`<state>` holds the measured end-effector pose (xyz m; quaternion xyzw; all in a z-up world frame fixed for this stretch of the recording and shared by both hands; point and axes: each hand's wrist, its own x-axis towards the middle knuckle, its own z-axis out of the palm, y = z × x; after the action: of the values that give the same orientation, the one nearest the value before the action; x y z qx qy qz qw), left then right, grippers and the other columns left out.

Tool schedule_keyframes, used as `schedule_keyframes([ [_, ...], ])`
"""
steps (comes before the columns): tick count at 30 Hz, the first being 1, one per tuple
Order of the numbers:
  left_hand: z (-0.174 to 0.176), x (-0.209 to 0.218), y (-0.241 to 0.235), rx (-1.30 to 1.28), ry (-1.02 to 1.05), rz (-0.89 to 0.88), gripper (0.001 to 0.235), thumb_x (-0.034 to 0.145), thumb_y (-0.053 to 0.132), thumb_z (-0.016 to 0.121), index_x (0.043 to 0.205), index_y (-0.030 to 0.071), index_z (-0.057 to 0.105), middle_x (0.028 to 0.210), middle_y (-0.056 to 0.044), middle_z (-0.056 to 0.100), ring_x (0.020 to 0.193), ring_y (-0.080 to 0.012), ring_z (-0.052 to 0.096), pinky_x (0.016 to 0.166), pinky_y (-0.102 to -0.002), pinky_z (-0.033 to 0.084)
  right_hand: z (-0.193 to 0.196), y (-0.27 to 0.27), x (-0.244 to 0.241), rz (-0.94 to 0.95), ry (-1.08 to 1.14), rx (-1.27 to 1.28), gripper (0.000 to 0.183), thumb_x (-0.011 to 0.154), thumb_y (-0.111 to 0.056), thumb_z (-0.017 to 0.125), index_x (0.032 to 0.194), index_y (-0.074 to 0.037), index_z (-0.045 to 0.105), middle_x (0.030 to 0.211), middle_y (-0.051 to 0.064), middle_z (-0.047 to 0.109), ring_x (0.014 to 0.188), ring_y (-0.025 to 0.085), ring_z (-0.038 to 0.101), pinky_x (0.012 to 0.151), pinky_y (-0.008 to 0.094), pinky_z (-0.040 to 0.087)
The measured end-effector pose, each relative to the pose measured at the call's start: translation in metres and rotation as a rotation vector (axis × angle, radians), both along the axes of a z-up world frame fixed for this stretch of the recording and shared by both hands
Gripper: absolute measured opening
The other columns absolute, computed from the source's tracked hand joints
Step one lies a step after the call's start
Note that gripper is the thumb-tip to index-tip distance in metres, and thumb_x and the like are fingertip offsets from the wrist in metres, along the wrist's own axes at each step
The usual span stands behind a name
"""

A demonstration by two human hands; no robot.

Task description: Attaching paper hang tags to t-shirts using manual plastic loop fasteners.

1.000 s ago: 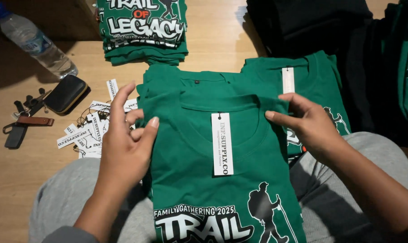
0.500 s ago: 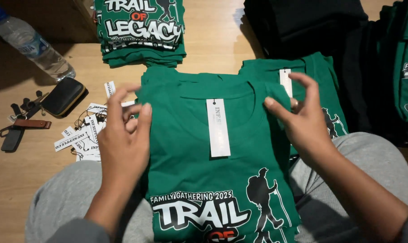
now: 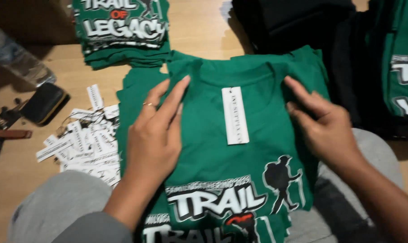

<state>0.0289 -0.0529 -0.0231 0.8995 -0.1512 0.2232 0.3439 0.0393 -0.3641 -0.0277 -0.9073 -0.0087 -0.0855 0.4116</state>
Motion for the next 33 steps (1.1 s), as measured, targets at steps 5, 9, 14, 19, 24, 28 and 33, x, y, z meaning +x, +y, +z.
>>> schedule_keyframes([
  [5,-0.001,0.031,-0.06,-0.048,0.071,-0.132,0.055,0.104,0.003,0.048,0.154,0.025,0.044,0.156,-0.016,0.049,0.112,-0.0366,0.067,0.073,-0.046,0.052,0.03,-0.042,0.01,-0.025,-0.019,-0.045,0.053,0.097,-0.007,0.06,0.148,-0.018,0.053,0.151,0.015,0.055,0.14,0.02,0.046,0.117,0.03,0.03],
  [9,-0.004,0.052,-0.11,-0.008,0.264,-0.168,0.072,0.091,-0.008,0.043,0.155,0.022,0.037,0.159,-0.017,0.039,0.088,-0.0444,0.067,0.061,-0.056,0.052,0.047,-0.073,0.021,-0.13,0.104,-0.07,0.055,0.098,-0.005,0.057,0.151,-0.02,0.053,0.143,0.008,0.059,0.129,0.014,0.049,0.106,0.025,0.034],
  [14,-0.006,0.079,-0.155,-0.002,0.458,-0.228,0.078,0.089,-0.012,0.045,0.159,0.018,0.028,0.166,-0.02,0.023,0.089,-0.041,0.071,0.065,-0.052,0.055,0.039,-0.114,0.054,-0.091,0.149,-0.187,0.056,0.098,-0.008,0.057,0.151,-0.025,0.049,0.156,0.013,0.047,0.152,0.031,0.03,0.122,0.037,0.02],
  [19,-0.015,0.108,-0.174,0.047,0.654,-0.191,0.093,0.079,-0.017,0.041,0.162,0.019,0.02,0.17,-0.015,0.012,0.088,-0.048,0.067,0.074,-0.051,0.052,0.034,-0.122,0.082,-0.072,0.244,-0.191,0.058,0.099,-0.004,0.053,0.153,-0.023,0.045,0.158,0.015,0.042,0.154,0.032,0.025,0.121,0.044,0.021],
  [24,-0.028,0.128,-0.178,0.198,0.688,-0.195,0.102,0.076,-0.019,0.051,0.164,0.016,0.016,0.17,-0.018,0.01,0.092,-0.0402,0.069,0.077,-0.047,0.055,0.005,-0.141,0.11,-0.04,0.273,-0.221,0.058,0.101,-0.005,0.054,0.153,-0.028,0.046,0.159,0.023,0.038,0.154,0.029,0.025,0.12,0.037,0.021],
  [28,-0.059,0.139,-0.188,0.42,0.798,-0.145,0.088,0.091,0.005,0.058,0.165,0.009,0.01,0.173,-0.017,-0.004,0.119,-0.0454,0.057,0.094,-0.047,0.054,-0.018,-0.146,0.116,0.017,0.38,-0.384,0.067,0.096,-0.025,0.059,0.157,-0.037,0.036,0.172,0.005,0.018,0.151,0.033,0.029,0.12,0.045,0.02],
  [33,-0.061,0.131,-0.18,0.334,0.561,-0.244,0.072,0.096,0.015,0.054,0.161,0.005,0.024,0.166,-0.029,0.016,0.148,-0.0437,0.029,0.121,-0.045,0.025,-0.048,-0.143,0.11,0.139,0.087,-0.563,0.06,0.095,-0.027,0.067,0.152,-0.018,0.053,0.172,0.017,0.016,0.15,0.044,0.032,0.114,0.055,0.033],
])
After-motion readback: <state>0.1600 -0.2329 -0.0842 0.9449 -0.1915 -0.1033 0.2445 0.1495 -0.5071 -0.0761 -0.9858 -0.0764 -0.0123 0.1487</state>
